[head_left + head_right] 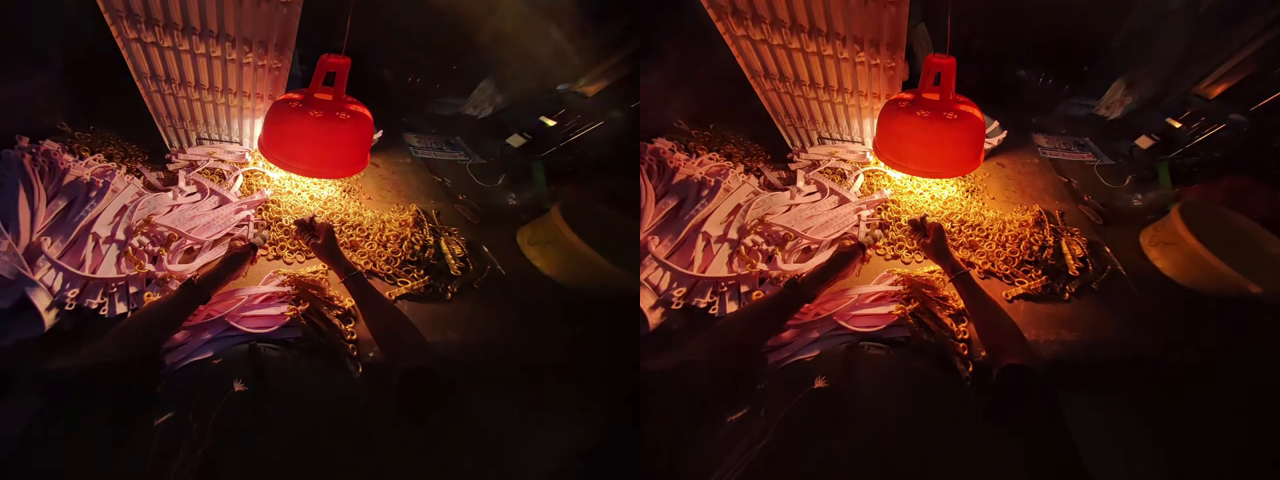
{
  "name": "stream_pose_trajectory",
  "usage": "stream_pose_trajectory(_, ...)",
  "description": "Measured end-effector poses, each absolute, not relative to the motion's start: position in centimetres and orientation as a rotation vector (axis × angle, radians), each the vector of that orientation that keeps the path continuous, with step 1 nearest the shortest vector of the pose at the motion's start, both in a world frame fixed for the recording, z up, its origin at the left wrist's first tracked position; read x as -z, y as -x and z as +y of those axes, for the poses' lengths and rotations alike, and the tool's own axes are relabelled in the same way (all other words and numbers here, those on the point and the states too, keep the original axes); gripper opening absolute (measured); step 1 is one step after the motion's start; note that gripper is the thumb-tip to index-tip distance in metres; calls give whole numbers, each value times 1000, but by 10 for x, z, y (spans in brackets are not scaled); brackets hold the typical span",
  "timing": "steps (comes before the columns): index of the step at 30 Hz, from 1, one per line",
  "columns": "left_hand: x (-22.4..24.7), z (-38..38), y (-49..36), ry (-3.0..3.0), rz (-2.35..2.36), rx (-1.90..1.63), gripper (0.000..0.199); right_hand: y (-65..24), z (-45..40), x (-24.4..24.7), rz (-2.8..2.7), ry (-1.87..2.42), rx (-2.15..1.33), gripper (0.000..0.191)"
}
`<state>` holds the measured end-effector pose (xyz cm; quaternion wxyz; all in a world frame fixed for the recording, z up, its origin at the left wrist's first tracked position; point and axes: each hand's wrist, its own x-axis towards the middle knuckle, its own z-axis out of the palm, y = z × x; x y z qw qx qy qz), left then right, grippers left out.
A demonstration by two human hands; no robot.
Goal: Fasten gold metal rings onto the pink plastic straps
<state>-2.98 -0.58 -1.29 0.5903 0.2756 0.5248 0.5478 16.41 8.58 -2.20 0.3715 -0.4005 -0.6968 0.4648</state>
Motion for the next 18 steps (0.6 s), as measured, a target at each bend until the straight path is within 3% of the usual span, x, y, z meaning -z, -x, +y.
stream_pose_trajectory(12,8,-3,14,-756,1218,-1282,40,-133,48,15,-1662,1023,-1260,35)
stream_pose_trajectory(14,6,-2,15,-799,1201,-1287,38,-133,52,16,-1544,998,-1384,42)
stream_pose_trajectory(18,5,3,16,-993,1209,-1297,37,-132,55,16,-1289,917,-1974,42)
